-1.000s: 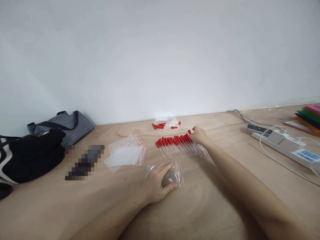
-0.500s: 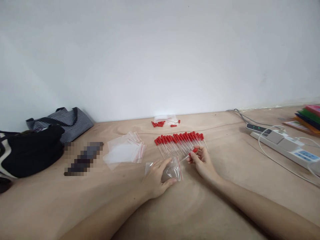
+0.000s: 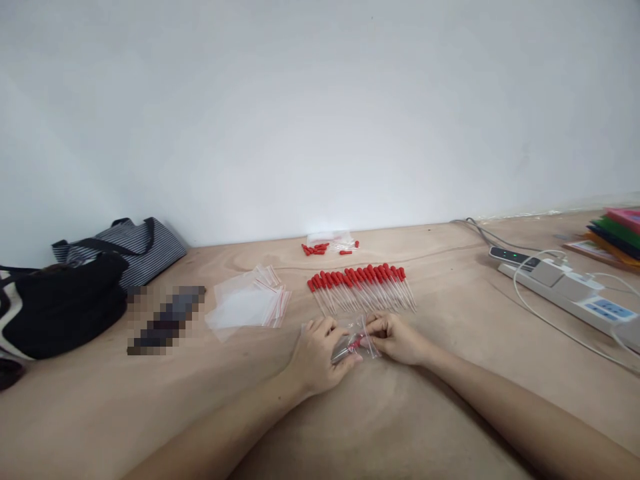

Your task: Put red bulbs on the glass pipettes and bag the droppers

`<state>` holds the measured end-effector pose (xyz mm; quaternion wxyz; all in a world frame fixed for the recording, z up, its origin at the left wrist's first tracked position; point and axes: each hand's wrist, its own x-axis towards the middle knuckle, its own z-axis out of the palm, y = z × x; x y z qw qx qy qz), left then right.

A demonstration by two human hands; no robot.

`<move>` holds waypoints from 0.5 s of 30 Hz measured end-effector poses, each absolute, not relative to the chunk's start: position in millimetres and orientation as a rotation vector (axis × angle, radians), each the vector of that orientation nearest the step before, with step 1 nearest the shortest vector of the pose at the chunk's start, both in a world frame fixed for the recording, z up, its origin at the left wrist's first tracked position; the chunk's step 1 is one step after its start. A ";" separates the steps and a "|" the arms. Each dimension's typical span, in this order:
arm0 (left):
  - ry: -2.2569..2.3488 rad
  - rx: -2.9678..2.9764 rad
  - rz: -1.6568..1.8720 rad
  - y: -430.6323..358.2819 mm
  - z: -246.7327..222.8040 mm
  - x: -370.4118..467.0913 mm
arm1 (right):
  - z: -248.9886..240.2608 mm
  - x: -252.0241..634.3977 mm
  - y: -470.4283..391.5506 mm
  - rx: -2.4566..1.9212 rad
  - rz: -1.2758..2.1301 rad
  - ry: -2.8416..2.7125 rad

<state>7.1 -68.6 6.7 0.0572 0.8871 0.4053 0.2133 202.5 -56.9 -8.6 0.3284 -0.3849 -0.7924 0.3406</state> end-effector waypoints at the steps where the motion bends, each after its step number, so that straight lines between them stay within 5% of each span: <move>1: 1.194 2.703 0.625 -68.9 7.3 4.1 | -9.1 203.6 -56.9 -1.029 0.865 -2.088; 7: 1.021 2.614 0.653 -68.4 -3.1 -16.4 | -6.4 229.7 -34.0 -1.155 0.946 -2.028; 11: 1.039 2.550 0.645 -68.3 -6.5 -18.0 | 4.7 257.0 5.8 -1.716 0.429 -1.646; 15: 1.047 2.535 0.616 -69.4 -3.1 -16.5 | 7.7 264.3 42.1 -1.859 0.320 -1.527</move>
